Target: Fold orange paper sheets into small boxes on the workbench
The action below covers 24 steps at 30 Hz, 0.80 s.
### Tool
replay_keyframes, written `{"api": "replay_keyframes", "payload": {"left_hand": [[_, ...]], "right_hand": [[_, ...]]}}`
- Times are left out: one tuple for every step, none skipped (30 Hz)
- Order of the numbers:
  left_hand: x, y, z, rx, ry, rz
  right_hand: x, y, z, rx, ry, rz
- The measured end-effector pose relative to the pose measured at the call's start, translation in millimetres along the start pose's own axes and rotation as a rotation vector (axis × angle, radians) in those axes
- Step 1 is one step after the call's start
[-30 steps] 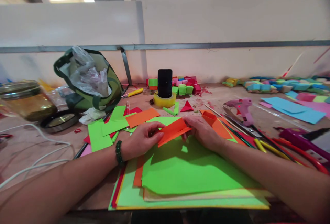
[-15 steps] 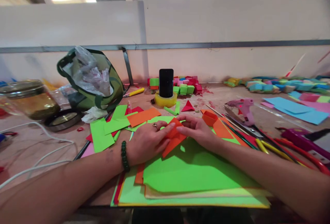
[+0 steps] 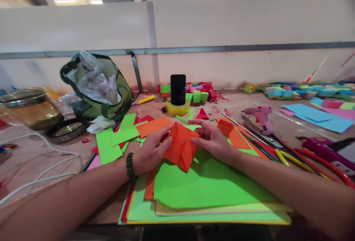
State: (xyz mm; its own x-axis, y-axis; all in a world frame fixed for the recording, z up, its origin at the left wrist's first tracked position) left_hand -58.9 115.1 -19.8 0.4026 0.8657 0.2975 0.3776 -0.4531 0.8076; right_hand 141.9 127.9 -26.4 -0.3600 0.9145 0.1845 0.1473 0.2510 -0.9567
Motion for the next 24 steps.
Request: {"api": "replay_keyframes", "payload": {"left_hand": [[1.1, -2.3, 0.4, -0.118, -0.014, -0.038], [2.1, -4.2, 1.1, -0.23, -0.036, -0.08], [3.1, -5.4, 1.7, -0.325, -0.059, -0.117], [4.1, -5.7, 2.1, -0.393, -0.078, -0.146], [4.9, -5.2, 2.2, -0.433, -0.097, -0.165], [5.7, -3.9, 1.9, -0.45, -0.114, -0.176], [6.3, -2.1, 1.3, -0.451, -0.13, -0.182], [6.8, -0.2, 0.6, -0.447, -0.144, -0.188], [7.0, 1.6, -0.1, -0.443, -0.153, -0.195], [7.0, 2.8, -0.7, -0.441, -0.161, -0.208], [6.8, 3.6, -1.1, -0.441, -0.166, -0.222], [6.5, 3.9, -1.3, -0.44, -0.168, -0.235], [6.2, 3.8, -1.3, -0.436, -0.169, -0.246], [5.8, 3.5, -1.1, -0.429, -0.17, -0.254], [5.6, 3.0, -0.9, -0.421, -0.17, -0.261], [5.4, 2.5, -0.5, -0.415, -0.17, -0.265], [5.3, 2.0, -0.2, -0.417, -0.169, -0.268], [5.3, 1.6, 0.1, -0.425, -0.17, -0.27], [5.4, 1.1, 0.4, -0.441, -0.171, -0.272], [5.5, 0.7, 0.5, -0.459, -0.174, -0.274], [5.5, 0.2, 0.5, -0.474, -0.179, -0.277], [5.5, -0.3, 0.4, -0.479, -0.186, -0.282], [5.3, -0.9, 0.1, -0.472, -0.191, -0.287], [5.1, -1.5, -0.2, -0.448, -0.195, -0.291]], "right_hand": [[0.3, 0.6, -0.6, -0.004, 0.014, -0.006], [0.6, 1.2, -1.2, -0.007, 0.029, -0.016], [1.0, 1.9, -2.1, -0.009, 0.046, -0.029], [1.5, 2.6, -3.0, -0.008, 0.064, -0.045], [2.1, 3.2, -4.0, -0.006, 0.08, -0.061], [2.8, 3.8, -4.9, -0.001, 0.094, -0.074], [3.5, 4.3, -5.7, 0.005, 0.109, -0.084], [4.3, 4.6, -6.4, 0.009, 0.124, -0.093], [5.0, 4.8, -6.8, 0.012, 0.138, -0.1], [5.6, 4.8, -7.0, 0.013, 0.153, -0.107], [6.0, 4.7, -7.0, 0.014, 0.165, -0.114], [6.1, 4.5, -6.8, 0.013, 0.173, -0.122], [6.0, 4.3, -6.4, 0.01, 0.175, -0.127], [5.5, 3.9, -5.9, 0.007, 0.172, -0.126], [4.8, 3.5, -5.4, 0.002, 0.164, -0.12], [3.8, 2.9, -5.0, -0.003, 0.154, -0.113], [2.6, 2.1, -4.8, -0.008, 0.14, -0.105], [1.4, 1.4, -4.8, -0.01, 0.124, -0.095], [0.3, 0.8, -5.2, -0.006, 0.108, -0.086], [-0.6, 0.6, -5.8, 0.01, 0.093, -0.077], [-1.1, 0.7, -6.6, 0.036, 0.079, -0.068], [-1.1, 1.3, -7.5, 0.067, 0.067, -0.059], [-0.7, 2.2, -8.3, 0.099, 0.055, -0.048], [0.0, 3.2, -8.8, 0.13, 0.044, -0.037]]}}
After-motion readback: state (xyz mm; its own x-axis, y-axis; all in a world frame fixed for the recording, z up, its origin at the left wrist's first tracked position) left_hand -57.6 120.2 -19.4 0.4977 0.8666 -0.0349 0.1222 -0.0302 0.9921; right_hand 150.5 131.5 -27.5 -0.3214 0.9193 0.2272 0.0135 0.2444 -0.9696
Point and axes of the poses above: each hand's wrist, its own x-axis towards the middle knuckle, its own z-axis out of the palm, y = z × x, the point moved 2 cm from there along x, towards the middle knuckle, and after that the axes turned 2 degrees about -x, right-handed, at the moved point
